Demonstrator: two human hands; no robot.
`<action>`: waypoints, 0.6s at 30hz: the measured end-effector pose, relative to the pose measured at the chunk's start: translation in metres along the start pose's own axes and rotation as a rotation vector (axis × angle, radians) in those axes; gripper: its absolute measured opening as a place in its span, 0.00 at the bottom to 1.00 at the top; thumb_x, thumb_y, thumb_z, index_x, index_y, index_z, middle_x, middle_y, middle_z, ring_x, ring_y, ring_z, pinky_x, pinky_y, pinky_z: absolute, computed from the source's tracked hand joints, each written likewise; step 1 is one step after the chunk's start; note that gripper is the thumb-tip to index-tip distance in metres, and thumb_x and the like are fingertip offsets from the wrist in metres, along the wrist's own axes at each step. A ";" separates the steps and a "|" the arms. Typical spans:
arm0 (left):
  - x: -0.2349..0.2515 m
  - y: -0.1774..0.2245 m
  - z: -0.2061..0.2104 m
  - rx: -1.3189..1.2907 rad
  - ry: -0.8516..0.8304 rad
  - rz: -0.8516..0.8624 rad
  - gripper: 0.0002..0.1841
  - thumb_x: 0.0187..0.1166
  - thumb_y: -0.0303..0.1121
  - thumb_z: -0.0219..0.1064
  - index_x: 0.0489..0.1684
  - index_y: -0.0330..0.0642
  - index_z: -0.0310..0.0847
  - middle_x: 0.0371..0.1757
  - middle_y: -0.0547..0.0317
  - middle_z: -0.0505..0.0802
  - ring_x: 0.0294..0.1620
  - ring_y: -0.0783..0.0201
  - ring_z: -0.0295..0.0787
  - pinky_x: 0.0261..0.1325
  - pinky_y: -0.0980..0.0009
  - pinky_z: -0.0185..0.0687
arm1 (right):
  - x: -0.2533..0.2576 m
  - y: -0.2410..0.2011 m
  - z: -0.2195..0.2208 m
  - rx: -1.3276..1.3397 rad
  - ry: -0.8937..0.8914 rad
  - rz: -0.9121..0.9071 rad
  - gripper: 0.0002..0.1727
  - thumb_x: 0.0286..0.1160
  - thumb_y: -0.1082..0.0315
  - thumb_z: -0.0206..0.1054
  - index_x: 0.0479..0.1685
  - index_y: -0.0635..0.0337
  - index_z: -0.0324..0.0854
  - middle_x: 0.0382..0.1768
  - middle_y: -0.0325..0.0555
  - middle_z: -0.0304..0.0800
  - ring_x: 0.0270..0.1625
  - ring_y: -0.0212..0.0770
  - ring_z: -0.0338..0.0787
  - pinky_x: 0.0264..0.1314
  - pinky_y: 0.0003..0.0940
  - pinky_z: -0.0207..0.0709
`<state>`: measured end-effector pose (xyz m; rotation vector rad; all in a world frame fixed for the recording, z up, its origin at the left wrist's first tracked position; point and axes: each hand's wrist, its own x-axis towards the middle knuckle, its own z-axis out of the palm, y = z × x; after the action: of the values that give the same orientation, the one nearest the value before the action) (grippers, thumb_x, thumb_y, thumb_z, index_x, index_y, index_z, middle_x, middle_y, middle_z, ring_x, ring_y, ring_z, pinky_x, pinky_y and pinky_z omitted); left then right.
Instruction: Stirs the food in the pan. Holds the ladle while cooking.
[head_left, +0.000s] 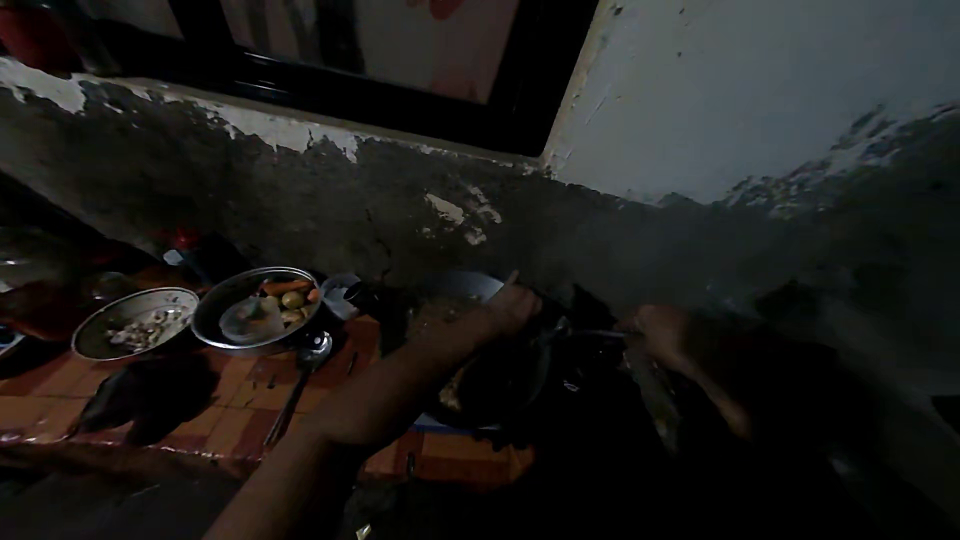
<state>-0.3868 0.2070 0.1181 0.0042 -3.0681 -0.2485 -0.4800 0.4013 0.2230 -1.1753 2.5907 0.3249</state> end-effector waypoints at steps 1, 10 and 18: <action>0.002 -0.001 -0.009 0.006 0.017 -0.001 0.14 0.82 0.31 0.69 0.60 0.36 0.88 0.60 0.41 0.92 0.70 0.41 0.84 0.88 0.39 0.52 | -0.003 0.002 -0.011 -0.022 -0.056 -0.021 0.15 0.88 0.67 0.61 0.65 0.61 0.87 0.58 0.62 0.91 0.63 0.61 0.89 0.68 0.61 0.76; -0.023 -0.018 -0.071 -0.020 0.158 -0.056 0.15 0.82 0.34 0.70 0.64 0.48 0.90 0.57 0.47 0.95 0.68 0.44 0.86 0.86 0.36 0.52 | -0.007 -0.011 -0.028 0.048 -0.010 -0.051 0.14 0.88 0.65 0.62 0.63 0.56 0.89 0.48 0.58 0.93 0.51 0.55 0.91 0.58 0.56 0.80; -0.075 -0.063 -0.035 -0.168 0.147 -0.345 0.17 0.84 0.28 0.61 0.68 0.47 0.87 0.63 0.46 0.92 0.72 0.43 0.83 0.84 0.38 0.58 | 0.014 -0.026 0.006 0.103 0.028 -0.042 0.14 0.88 0.65 0.62 0.62 0.55 0.90 0.52 0.58 0.93 0.55 0.57 0.91 0.61 0.60 0.78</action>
<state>-0.3096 0.1396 0.1381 0.5212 -2.8722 -0.4976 -0.4685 0.3764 0.2106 -1.2043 2.5687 0.1657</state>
